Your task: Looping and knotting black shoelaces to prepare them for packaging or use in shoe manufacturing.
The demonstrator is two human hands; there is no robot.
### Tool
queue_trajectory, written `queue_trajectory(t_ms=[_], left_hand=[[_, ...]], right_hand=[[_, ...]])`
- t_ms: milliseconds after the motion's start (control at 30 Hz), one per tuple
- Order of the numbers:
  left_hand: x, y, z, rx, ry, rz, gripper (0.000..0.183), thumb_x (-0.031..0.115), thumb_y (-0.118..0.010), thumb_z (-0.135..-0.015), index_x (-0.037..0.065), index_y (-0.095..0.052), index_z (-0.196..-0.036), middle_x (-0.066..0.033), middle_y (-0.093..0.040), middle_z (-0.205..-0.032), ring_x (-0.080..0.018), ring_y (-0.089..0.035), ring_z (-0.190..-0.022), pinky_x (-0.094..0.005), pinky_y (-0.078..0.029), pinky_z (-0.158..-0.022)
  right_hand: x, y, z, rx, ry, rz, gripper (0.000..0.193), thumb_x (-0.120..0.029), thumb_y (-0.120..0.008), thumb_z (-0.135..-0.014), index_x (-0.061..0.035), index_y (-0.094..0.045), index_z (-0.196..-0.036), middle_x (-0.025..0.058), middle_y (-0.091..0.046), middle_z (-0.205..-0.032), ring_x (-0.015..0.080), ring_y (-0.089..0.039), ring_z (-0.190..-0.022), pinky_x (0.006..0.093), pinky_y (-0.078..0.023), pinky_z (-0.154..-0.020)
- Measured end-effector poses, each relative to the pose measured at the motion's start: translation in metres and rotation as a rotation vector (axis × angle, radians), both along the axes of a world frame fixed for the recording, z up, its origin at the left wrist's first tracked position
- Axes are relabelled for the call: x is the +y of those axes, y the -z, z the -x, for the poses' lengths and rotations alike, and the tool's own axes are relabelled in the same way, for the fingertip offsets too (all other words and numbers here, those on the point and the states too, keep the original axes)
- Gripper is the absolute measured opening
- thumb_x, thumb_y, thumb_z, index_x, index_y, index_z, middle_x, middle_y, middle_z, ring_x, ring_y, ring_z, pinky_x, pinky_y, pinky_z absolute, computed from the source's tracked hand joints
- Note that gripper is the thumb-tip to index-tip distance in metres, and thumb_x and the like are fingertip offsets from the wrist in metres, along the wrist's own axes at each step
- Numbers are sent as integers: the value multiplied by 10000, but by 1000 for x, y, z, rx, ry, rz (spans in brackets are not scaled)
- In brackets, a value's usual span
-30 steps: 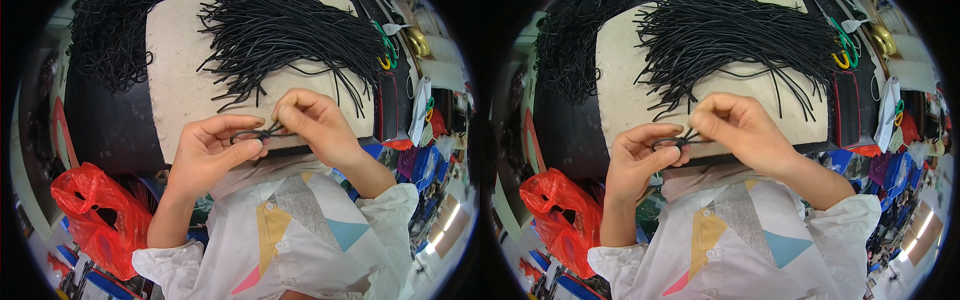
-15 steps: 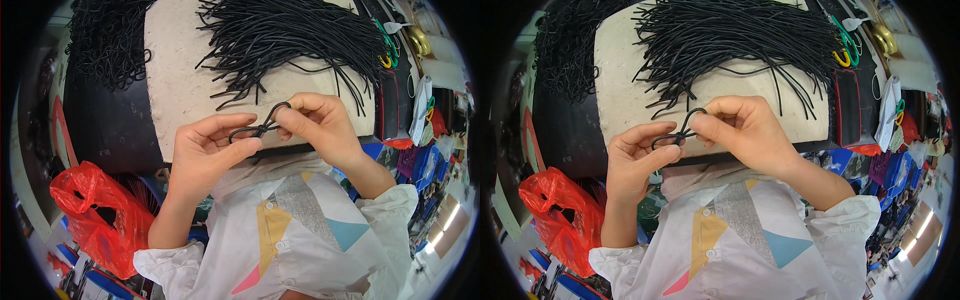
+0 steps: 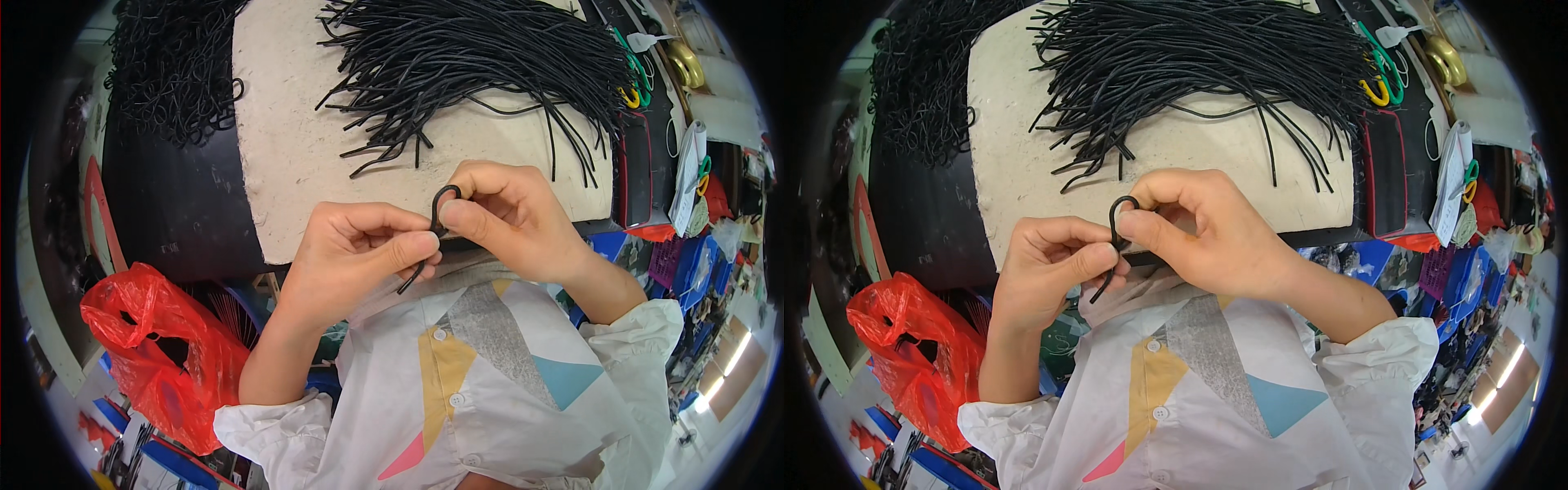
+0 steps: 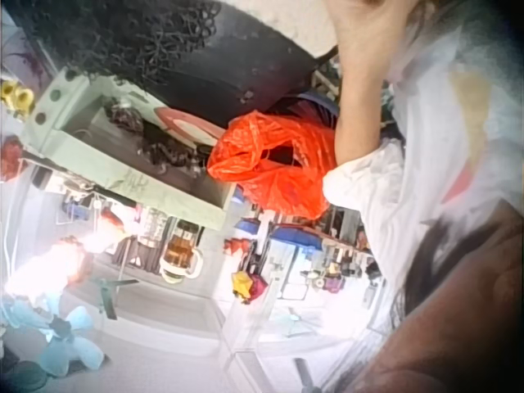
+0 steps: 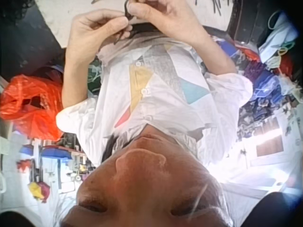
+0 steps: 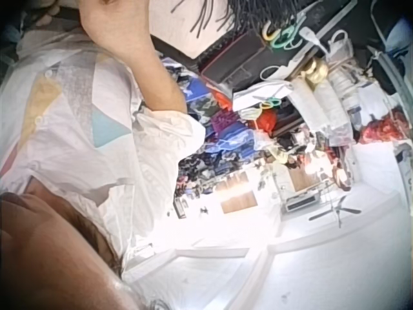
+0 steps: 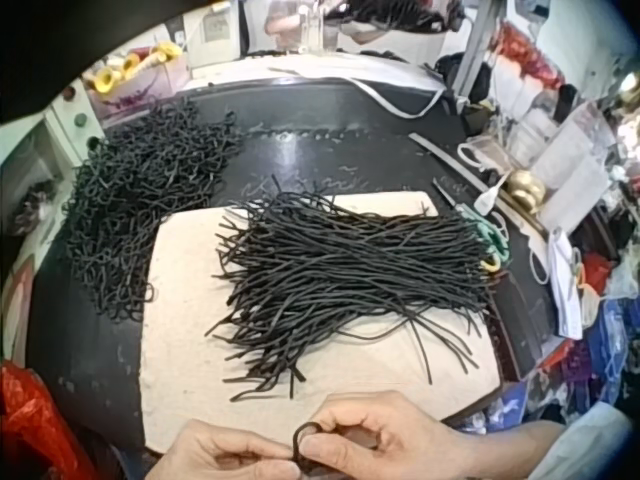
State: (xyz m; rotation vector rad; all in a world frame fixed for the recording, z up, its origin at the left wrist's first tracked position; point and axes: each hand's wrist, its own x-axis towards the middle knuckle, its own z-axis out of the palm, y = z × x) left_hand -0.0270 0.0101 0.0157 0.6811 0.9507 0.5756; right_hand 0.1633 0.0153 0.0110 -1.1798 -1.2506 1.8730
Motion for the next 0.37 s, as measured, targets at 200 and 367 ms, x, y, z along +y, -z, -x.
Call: queue_trajectory(t_ms=[200,367], left_hand=[[-2,0,0,-48,-23,-44,125,31,-625,-780,-62,-609,-862,-133,-637,-719,-148,-616,-604,-199,-456,-497],[-4,1,-3,41,-140,-26,122,60,-603,-805,-40,-617,-874,-139,-642,-737,-177,-631,-613,-221,-501,-541]], right_hand=[[7,-4,-5,214,-46,320,219,-197,-525,-878,17,-565,-861,34,-560,-789,73,-520,-707,213,-433,-657],[6,-1,-10,122,-145,108,417,-333,-533,-864,4,-493,-1108,105,-584,-959,180,-574,-902,302,-449,-835]])
